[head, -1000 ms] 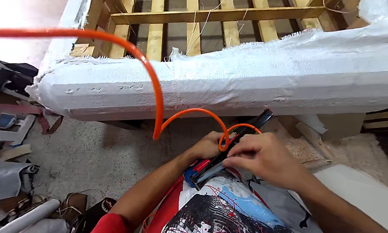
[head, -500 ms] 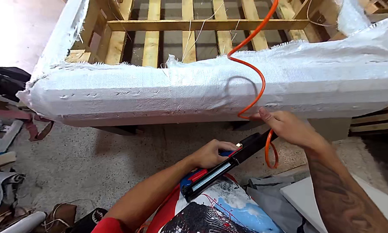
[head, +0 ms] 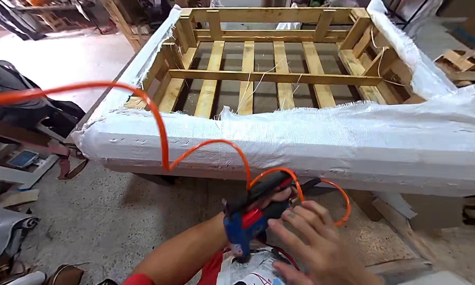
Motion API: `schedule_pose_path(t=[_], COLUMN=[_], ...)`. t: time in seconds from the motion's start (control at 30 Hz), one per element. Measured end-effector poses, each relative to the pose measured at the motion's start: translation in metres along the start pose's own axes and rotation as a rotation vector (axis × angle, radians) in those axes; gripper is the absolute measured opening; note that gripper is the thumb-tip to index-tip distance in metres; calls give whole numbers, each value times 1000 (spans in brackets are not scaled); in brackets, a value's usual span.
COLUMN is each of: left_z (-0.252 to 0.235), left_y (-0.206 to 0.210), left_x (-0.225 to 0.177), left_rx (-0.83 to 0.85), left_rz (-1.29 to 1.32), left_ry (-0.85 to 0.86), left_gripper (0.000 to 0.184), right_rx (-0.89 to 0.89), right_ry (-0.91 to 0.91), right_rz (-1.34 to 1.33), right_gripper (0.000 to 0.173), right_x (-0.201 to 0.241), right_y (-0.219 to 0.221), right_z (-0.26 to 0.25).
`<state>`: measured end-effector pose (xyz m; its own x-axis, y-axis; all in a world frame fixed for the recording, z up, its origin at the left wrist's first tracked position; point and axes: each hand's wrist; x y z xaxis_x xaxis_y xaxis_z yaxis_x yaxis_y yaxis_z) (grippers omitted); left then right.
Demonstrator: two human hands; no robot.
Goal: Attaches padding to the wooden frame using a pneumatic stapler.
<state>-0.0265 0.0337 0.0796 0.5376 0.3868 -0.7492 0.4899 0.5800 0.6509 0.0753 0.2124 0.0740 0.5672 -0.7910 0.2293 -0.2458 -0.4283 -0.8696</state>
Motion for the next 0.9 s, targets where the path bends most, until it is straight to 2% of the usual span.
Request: schedule_pose_path(t=[0.07, 0.13, 0.17, 0.2, 0.27, 0.3, 0.37, 0.43, 0.47, 0.5, 0.53, 0.6, 0.63, 0.67, 0.7, 0.73, 0.77, 0.83, 0.9], left_z=[-39, -48, -42, -32, -19, -12, 6, 14, 10, -1, -18, -66, -91, -113, -129, -142, -150, -162, -166], left_y=[-10, -2, 0, 8, 1, -11, -36, -60, -75, -92, -111, -151, -171, -189, -201, -206, -209, -218, -237], left_x=[41, 64, 64, 47, 11, -4, -34, -84, -113, -145, -174, -217, -230, -236, -236, -236, -235, -239, -244], left_rx=[22, 37, 85, 104, 165, 118, -198, -528, -618, -662, -668, -572, -454, -318, -183, -63, 24, 106, 147], left_rz=[1, -49, -26, -29, -381, -597, -891, -1215, -1407, -1572, -1696, -1798, -1784, -1781, -1748, -1681, -1591, -1510, -1606], left_ry=[-57, 114, 149, 90, 46, 30, 65, 262, 382, 427, 352, -86, -315, -463, -533, -558, -554, -443, -309], left_gripper=[30, 35, 31, 26, 19, 19, 27, 29, 34, 43, 57, 89, 97, 93, 80, 68, 56, 36, 32], right_rx=[16, -144, -201, -224, -137, -42, 180, 328, 326, 285, 240, 229, 289, 380, 489, 584, 677, 833, 977], right_ry=[-53, -83, -149, -243, -366, -384, -350, -214, -139, -60, 20, 138, 204, 289, 389, 480, 572, 773, 938], right_rz=[29, -23, -47, -39, 90, 189, 348, 349, 294, 218, 155, 84, 36, -49, -158, -261, -356, -535, -675], right_gripper=[77, 65, 52, 38, 31, 35, 40, 45, 46, 44, 41, 47, 47, 53, 73, 89, 97, 94, 83], right_x=[-8, -29, -39, -47, -52, -55, -62, -74, -84, -95, -107, -128, -138, -146, -151, -156, -160, -167, -176], right_y=[8, 9, 1, -9, -38, -52, -77, -93, -98, -100, -101, -103, -103, -101, -98, -92, -84, -67, -49], right_z=[2, -9, -16, -23, -31, -35, -46, -62, -75, -94, -118, -174, -201, -228, -255, -281, -303, -342, -371])
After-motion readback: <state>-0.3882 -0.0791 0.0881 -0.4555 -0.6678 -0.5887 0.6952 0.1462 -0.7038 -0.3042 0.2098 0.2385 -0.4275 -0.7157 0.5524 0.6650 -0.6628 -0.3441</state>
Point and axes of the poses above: each hand's wrist, its own z-axis away from the middle knuckle, its own y-axis out of the palm, x = y × z, and after that the axes turned 6 degrees about y, right-handed
